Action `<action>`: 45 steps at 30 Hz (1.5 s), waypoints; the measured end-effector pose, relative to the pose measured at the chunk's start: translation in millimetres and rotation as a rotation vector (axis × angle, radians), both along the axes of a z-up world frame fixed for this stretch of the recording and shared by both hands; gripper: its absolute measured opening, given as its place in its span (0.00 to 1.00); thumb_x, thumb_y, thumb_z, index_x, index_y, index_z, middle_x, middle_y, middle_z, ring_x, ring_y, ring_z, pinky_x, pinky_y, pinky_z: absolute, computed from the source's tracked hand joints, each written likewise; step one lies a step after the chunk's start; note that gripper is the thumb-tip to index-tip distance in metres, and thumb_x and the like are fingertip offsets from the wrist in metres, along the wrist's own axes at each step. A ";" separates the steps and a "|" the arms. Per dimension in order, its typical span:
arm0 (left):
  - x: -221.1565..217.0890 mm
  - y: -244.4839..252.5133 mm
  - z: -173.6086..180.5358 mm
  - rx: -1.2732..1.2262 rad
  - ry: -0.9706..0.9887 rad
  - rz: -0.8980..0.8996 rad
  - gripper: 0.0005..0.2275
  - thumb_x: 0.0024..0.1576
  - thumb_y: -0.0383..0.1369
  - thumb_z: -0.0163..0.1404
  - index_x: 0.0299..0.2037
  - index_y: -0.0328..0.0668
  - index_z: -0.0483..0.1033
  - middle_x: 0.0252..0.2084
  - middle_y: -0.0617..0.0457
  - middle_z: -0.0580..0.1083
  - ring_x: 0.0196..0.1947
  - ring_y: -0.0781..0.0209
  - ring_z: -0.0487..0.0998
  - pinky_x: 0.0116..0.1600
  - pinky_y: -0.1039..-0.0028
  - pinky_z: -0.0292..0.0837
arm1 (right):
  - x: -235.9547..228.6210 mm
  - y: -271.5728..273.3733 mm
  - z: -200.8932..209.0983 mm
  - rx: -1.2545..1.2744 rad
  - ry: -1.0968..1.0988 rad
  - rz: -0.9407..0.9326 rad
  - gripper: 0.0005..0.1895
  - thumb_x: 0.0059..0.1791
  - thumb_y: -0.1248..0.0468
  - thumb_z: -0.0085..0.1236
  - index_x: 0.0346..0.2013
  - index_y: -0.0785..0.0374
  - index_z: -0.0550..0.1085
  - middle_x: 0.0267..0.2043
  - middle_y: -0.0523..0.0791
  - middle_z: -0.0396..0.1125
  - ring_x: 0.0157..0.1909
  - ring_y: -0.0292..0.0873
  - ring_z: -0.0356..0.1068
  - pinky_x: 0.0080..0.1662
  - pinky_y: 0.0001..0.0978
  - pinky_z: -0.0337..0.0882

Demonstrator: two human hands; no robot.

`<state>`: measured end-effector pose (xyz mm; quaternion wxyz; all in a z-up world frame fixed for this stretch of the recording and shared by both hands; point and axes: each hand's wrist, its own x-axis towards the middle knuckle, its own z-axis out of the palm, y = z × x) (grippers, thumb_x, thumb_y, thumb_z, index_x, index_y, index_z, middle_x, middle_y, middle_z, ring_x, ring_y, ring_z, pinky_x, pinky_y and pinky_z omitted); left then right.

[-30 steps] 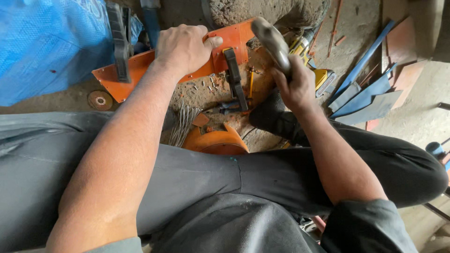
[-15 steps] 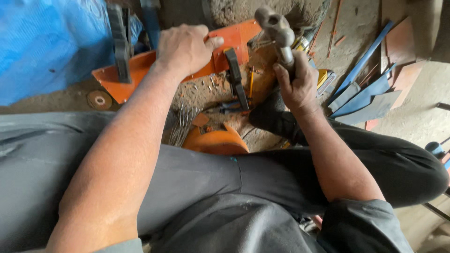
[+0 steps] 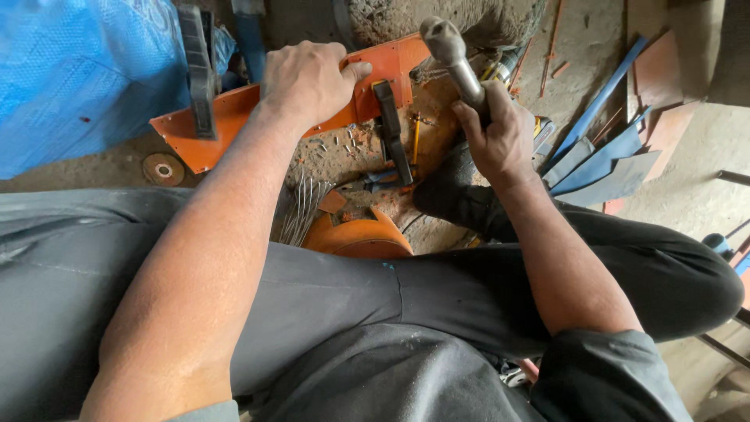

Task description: The person bends wire pieces into hooks using pliers, then uses a power drill to drive screws into an orange metal bracket clamped to a concrete block. The person also uses a hammer to tap the screws into place.

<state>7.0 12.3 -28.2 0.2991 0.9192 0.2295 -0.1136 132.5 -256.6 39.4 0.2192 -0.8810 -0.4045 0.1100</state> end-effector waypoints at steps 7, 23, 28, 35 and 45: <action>-3.5 1.2 1.6 0.036 -0.036 0.005 0.23 0.63 0.59 0.46 0.41 0.49 0.82 0.28 0.48 0.78 0.30 0.49 0.81 0.39 0.53 0.74 | 0.2 5.7 -0.9 -0.038 0.007 0.029 0.14 0.59 0.59 0.62 0.44 0.64 0.68 0.30 0.50 0.68 0.32 0.51 0.73 0.38 0.44 0.70; -15.5 9.3 -2.2 0.007 -0.142 0.053 0.23 0.65 0.57 0.47 0.39 0.46 0.82 0.29 0.44 0.80 0.32 0.45 0.82 0.40 0.51 0.75 | 66.9 46.6 -41.4 0.145 -0.386 -0.090 0.14 0.54 0.60 0.69 0.41 0.63 0.71 0.33 0.46 0.74 0.33 0.46 0.75 0.35 0.43 0.76; -25.3 29.6 3.5 -0.035 -0.231 0.217 0.23 0.67 0.58 0.44 0.43 0.48 0.81 0.32 0.47 0.80 0.33 0.45 0.83 0.39 0.53 0.77 | 55.5 50.9 -54.2 0.248 -0.429 -0.044 0.07 0.53 0.69 0.63 0.42 0.61 0.72 0.38 0.49 0.72 0.40 0.51 0.71 0.38 0.48 0.74; -25.9 33.5 3.0 -0.057 -0.352 0.346 0.22 0.65 0.59 0.43 0.44 0.54 0.81 0.33 0.51 0.81 0.35 0.48 0.85 0.37 0.53 0.78 | -44.8 41.9 -126.9 0.258 0.213 0.165 0.09 0.54 0.71 0.57 0.49 0.63 0.74 0.41 0.50 0.70 0.40 0.52 0.74 0.41 0.42 0.77; -23.5 36.5 0.0 -0.079 -0.416 0.435 0.26 0.66 0.60 0.39 0.47 0.48 0.80 0.33 0.46 0.81 0.36 0.43 0.84 0.36 0.55 0.79 | -89.1 61.7 -232.4 -0.283 0.153 0.497 0.10 0.53 0.64 0.58 0.49 0.57 0.77 0.48 0.47 0.69 0.50 0.52 0.72 0.48 0.44 0.75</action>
